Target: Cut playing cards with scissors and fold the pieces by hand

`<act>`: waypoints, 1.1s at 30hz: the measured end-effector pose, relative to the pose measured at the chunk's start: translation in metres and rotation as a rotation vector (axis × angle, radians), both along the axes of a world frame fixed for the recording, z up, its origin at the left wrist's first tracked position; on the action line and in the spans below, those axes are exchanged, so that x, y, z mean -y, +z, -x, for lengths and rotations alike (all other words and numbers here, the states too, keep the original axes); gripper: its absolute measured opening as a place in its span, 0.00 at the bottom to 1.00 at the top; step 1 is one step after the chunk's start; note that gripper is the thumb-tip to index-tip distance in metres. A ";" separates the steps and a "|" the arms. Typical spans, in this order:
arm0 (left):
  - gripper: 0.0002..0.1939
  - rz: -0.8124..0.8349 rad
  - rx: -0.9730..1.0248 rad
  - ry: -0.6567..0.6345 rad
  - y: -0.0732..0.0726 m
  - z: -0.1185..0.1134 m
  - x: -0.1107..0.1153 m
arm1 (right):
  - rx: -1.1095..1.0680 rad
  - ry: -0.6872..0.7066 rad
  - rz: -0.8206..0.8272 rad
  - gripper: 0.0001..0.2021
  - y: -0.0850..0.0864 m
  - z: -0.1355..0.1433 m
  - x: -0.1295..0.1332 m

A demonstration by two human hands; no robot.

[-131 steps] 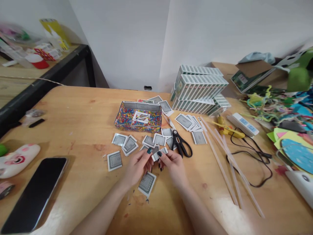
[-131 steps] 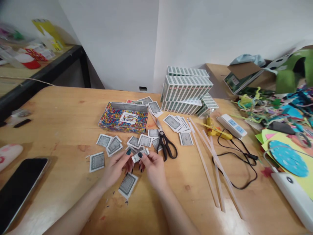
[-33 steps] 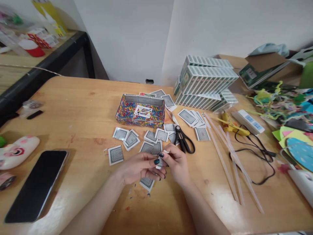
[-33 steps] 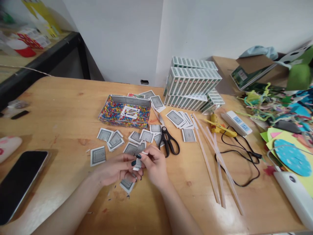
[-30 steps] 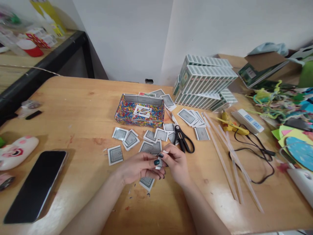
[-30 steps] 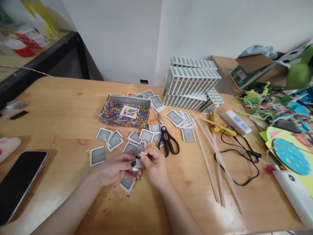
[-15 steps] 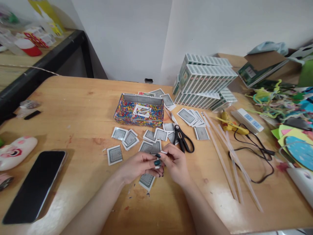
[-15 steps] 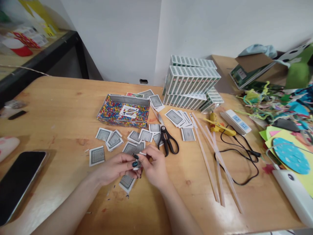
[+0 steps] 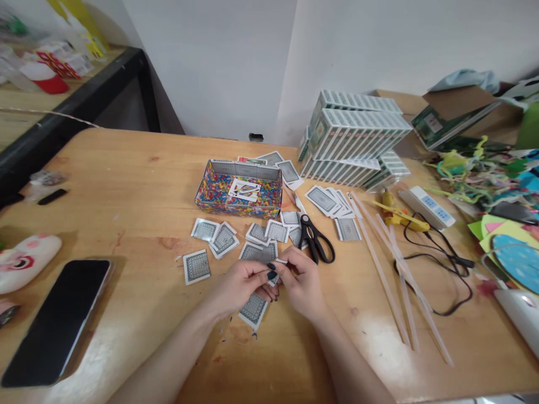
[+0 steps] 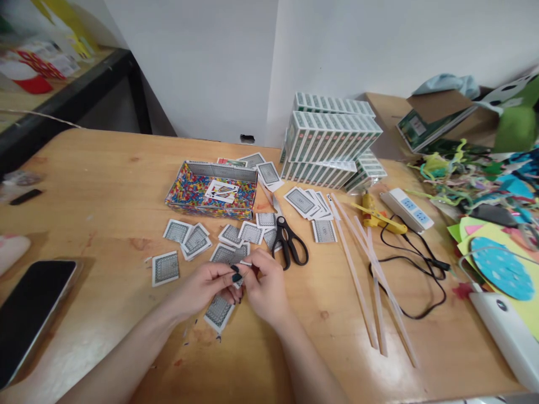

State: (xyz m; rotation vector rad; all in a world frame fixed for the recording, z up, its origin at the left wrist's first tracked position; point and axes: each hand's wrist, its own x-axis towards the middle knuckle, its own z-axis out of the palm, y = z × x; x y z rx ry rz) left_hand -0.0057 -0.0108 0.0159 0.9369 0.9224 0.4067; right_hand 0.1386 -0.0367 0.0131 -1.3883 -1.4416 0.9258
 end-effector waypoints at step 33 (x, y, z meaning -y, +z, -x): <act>0.05 -0.968 -0.466 0.233 0.001 0.004 0.007 | -0.030 0.005 0.093 0.06 -0.005 -0.002 0.004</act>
